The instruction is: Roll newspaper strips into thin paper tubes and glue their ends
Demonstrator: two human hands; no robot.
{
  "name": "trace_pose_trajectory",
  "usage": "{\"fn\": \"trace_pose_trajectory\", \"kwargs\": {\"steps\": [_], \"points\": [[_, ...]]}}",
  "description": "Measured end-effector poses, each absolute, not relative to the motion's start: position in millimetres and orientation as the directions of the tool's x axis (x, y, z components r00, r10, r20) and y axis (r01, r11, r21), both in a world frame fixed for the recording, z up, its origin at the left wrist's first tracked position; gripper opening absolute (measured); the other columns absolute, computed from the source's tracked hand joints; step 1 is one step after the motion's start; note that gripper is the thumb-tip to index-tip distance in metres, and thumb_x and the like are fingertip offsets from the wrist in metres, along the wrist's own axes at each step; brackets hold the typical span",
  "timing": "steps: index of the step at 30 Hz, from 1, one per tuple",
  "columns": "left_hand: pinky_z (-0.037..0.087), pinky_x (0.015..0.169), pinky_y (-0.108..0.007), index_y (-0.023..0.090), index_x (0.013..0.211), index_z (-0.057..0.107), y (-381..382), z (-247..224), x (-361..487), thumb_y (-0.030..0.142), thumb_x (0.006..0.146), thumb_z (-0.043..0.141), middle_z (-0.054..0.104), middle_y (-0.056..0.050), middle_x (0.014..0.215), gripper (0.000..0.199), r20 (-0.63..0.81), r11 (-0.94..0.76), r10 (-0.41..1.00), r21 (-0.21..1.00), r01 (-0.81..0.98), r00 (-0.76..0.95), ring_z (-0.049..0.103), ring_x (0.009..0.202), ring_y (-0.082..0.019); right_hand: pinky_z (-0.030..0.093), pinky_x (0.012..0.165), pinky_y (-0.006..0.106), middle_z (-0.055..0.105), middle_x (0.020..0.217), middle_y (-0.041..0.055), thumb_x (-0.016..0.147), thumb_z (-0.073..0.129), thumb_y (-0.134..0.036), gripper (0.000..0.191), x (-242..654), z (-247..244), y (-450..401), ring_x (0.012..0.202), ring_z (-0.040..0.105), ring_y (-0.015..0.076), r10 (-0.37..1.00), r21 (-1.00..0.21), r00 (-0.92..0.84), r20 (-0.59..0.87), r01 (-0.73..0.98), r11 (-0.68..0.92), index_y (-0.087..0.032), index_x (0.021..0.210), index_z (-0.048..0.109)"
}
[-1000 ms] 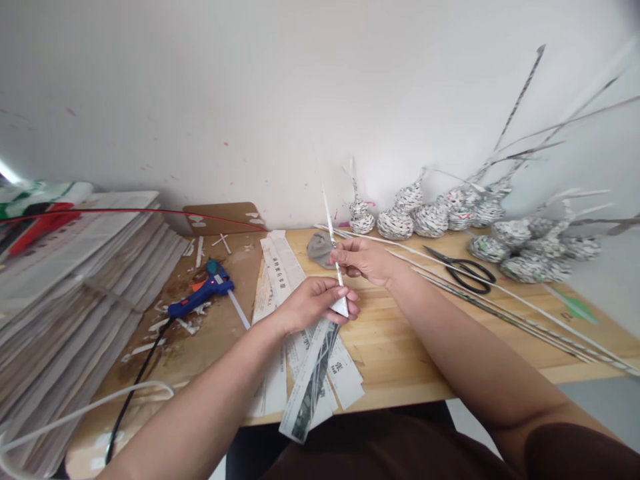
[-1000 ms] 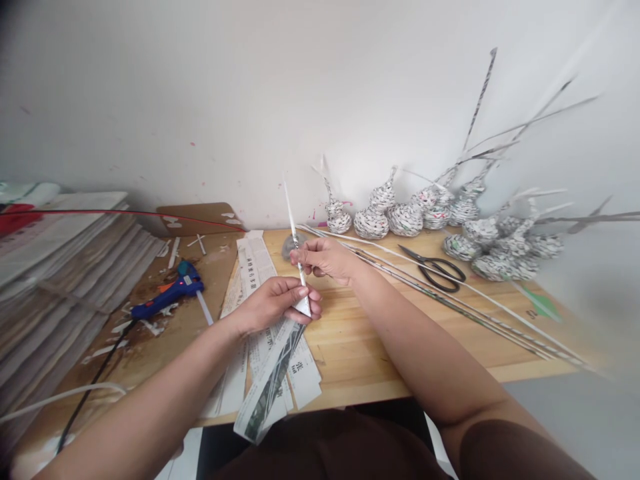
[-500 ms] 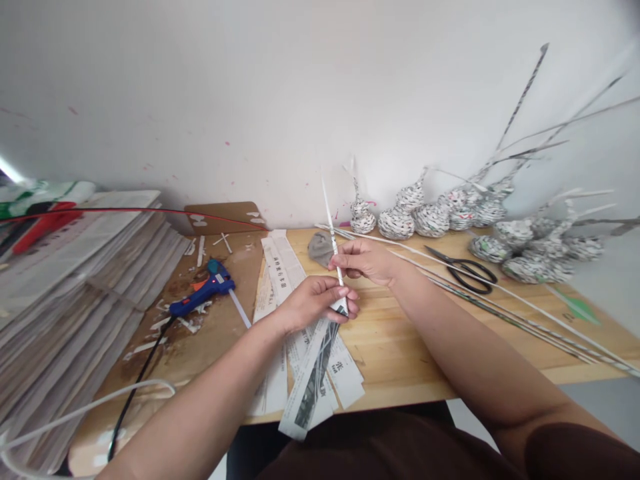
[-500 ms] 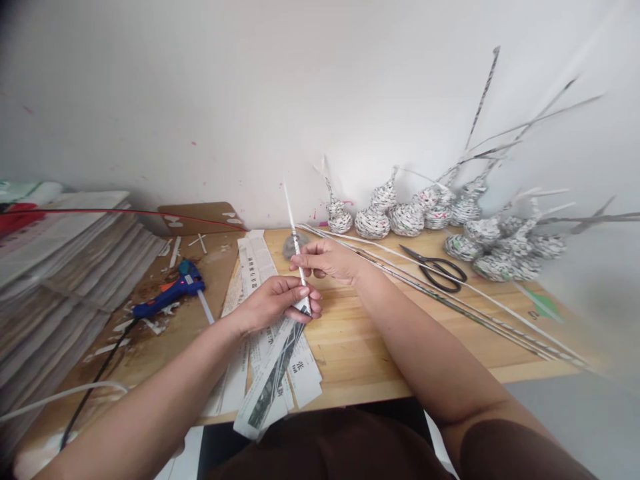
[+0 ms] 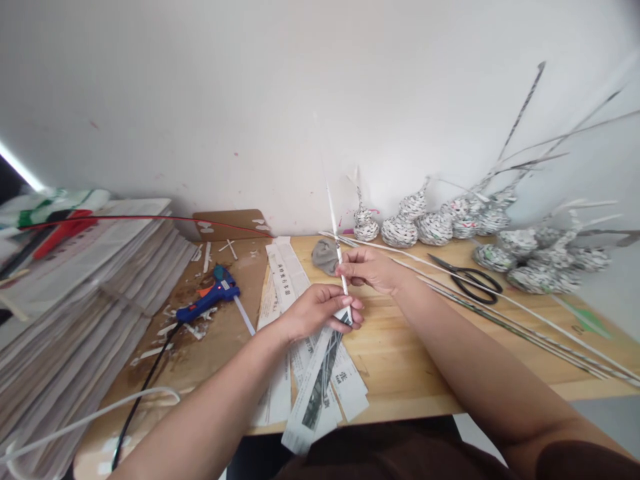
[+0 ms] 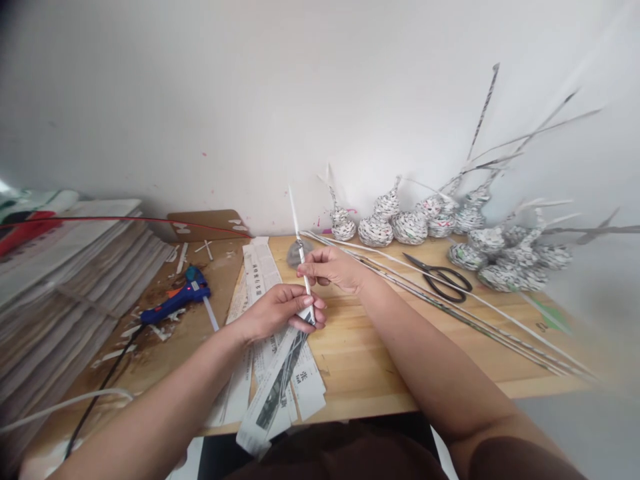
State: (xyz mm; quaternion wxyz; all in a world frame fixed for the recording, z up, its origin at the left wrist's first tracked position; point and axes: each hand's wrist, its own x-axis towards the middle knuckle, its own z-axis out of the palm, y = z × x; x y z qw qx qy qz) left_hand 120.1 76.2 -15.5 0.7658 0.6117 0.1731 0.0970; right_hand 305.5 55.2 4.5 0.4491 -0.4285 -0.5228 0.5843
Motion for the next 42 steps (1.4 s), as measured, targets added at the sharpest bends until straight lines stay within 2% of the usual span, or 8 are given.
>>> {"fn": "trace_pose_trajectory", "kwargs": {"steps": [3,7,18,22,27,33,38,42], "points": [[0.056,0.072,-0.035,0.011,0.1,0.067,76.5,-14.6,120.1,0.05,0.082,0.059,0.069,-0.013,0.089,0.043,-0.141,0.224,0.361,0.973,0.061,0.922,0.067,0.084,-0.021,0.022,0.041,0.019,0.054,0.055,-0.0029,0.074,0.074,-0.037,0.028,304.0,6.6,54.5,0.046,0.039,0.0042,0.987,-0.997,-0.163,0.003,-0.081,-0.011,-0.013,0.068,0.062],[0.056,0.072,-0.035,0.011,0.099,0.067,76.6,-12.7,119.4,0.049,0.082,0.06,0.068,-0.012,0.088,0.042,-0.139,0.23,0.374,0.972,0.054,0.917,0.068,0.083,-0.021,0.026,0.043,0.019,0.057,0.061,-0.0003,0.08,0.067,-0.041,0.031,306.1,9.5,51.4,0.048,0.042,0.0049,0.948,-0.995,-0.314,-0.044,-0.069,-0.069,-0.011,0.088,0.069],[0.055,0.07,-0.032,0.01,0.098,0.067,77.1,-11.7,120.0,0.049,0.081,0.062,0.068,-0.013,0.089,0.042,-0.14,0.233,0.382,0.971,0.052,0.914,0.067,0.083,-0.021,0.024,0.043,0.019,0.059,0.06,0.0005,0.077,0.071,-0.042,0.032,307.7,5.9,53.5,0.048,0.042,0.0049,0.956,-0.995,-0.283,-0.07,-0.042,-0.085,-0.011,0.082,0.069],[0.055,0.072,-0.033,0.01,0.099,0.067,77.4,-12.5,119.6,0.047,0.08,0.063,0.068,-0.013,0.089,0.041,-0.149,0.23,0.379,0.971,0.063,0.913,0.067,0.084,-0.02,0.022,0.042,0.019,0.055,0.056,-0.0015,0.068,0.078,-0.038,0.03,307.9,7.6,53.7,0.048,0.041,0.0048,0.981,-0.995,-0.192,-0.034,-0.081,-0.05,-0.012,0.067,0.064],[0.055,0.073,-0.034,0.011,0.098,0.067,77.3,-14.3,119.7,0.048,0.08,0.063,0.069,-0.012,0.088,0.041,-0.145,0.223,0.377,0.973,0.063,0.915,0.067,0.083,-0.02,0.025,0.043,0.019,0.058,0.061,0.0005,0.076,0.071,-0.043,0.033,307.6,7.9,52.4,0.05,0.042,0.0057,0.963,-0.996,-0.267,-0.034,-0.075,-0.056,-0.012,0.087,0.07],[0.054,0.073,-0.033,0.012,0.098,0.067,77.0,-13.4,119.8,0.046,0.082,0.062,0.068,-0.012,0.088,0.038,-0.159,0.216,0.364,0.973,0.082,0.918,0.066,0.083,-0.019,0.02,0.04,0.018,0.054,0.056,-0.0024,0.067,0.079,-0.039,0.031,303.2,7.1,54.5,0.047,0.04,0.0047,0.989,-0.992,-0.142,-0.029,-0.115,-0.046,-0.013,0.068,0.063],[0.055,0.073,-0.034,0.011,0.098,0.067,76.9,-11.7,119.3,0.043,0.083,0.061,0.068,-0.011,0.087,0.036,-0.16,0.206,0.37,0.975,0.087,0.915,0.066,0.083,-0.02,0.026,0.041,0.019,0.057,0.061,0.0002,0.076,0.07,-0.043,0.033,304.3,10.5,51.9,0.05,0.044,0.0057,0.961,-0.995,-0.274,-0.043,-0.072,-0.065,-0.012,0.087,0.07],[0.055,0.075,-0.035,0.011,0.098,0.067,76.3,-11.1,119.2,0.043,0.082,0.062,0.068,-0.011,0.087,0.036,-0.167,0.214,0.372,0.973,0.091,0.913,0.067,0.084,-0.02,0.02,0.038,0.018,0.054,0.055,-0.0025,0.067,0.079,-0.037,0.03,303.3,12.5,51.2,0.044,0.036,0.0033,0.986,-0.996,-0.166,-0.007,-0.091,-0.023,-0.013,0.066,0.062]]}}
